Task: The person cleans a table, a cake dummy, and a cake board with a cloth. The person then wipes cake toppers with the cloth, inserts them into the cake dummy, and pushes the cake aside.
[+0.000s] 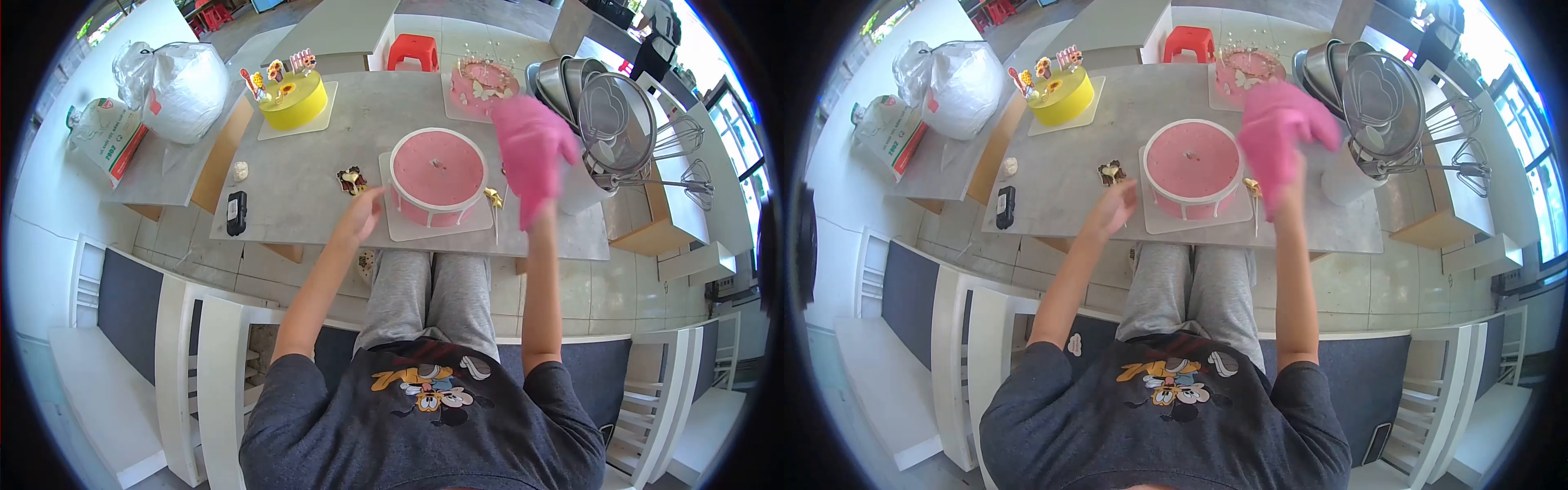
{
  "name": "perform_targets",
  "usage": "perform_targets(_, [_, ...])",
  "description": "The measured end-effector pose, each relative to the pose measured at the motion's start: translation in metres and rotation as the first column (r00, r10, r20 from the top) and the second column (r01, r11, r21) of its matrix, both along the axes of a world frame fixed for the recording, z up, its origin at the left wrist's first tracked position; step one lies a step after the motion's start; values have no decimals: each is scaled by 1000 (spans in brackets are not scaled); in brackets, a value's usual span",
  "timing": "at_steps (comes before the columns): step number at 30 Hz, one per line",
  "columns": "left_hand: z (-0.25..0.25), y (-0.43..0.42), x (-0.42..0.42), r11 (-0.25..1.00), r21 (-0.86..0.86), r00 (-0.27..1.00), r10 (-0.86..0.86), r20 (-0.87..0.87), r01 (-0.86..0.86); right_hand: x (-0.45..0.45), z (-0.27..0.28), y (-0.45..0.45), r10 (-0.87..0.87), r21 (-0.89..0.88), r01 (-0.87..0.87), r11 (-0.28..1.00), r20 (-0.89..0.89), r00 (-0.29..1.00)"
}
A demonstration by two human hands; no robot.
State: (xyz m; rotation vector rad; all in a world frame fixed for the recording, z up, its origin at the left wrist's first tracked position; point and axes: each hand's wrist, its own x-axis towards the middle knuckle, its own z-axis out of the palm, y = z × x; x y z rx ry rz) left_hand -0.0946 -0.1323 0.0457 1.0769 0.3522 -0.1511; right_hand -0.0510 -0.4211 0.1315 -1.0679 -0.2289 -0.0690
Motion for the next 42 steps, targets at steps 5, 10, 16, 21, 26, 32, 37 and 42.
perform_targets(5, [13,-6,24,996,-74,971,-60,-232,44,-4,-55,66,-70,-767,496,408,515,854])
perform_targets(10, [-22,-1,44,981,-170,994,-88,64,98,2,-45,68,-164,-729,431,532,410,897])
perform_targets(16, [23,-21,22,993,-52,984,114,138,-108,-26,-49,57,-219,-415,383,825,388,895])
perform_targets(21, [28,12,28,937,-197,843,346,413,-288,-56,19,23,-217,423,178,889,44,975])
perform_targets(26, [59,11,16,931,-234,785,361,503,-279,-31,-3,17,92,-88,-95,992,-42,995])
perform_targets(32, [83,-25,-1,906,-45,694,354,627,-421,-8,96,120,62,-828,125,546,189,980])
perform_targets(37, [108,-21,-16,900,-94,648,376,662,-427,5,83,131,-104,-458,659,596,770,630])
perform_targets(42, [110,-9,-16,803,166,502,184,845,-573,-48,53,141,171,-527,590,611,816,552])
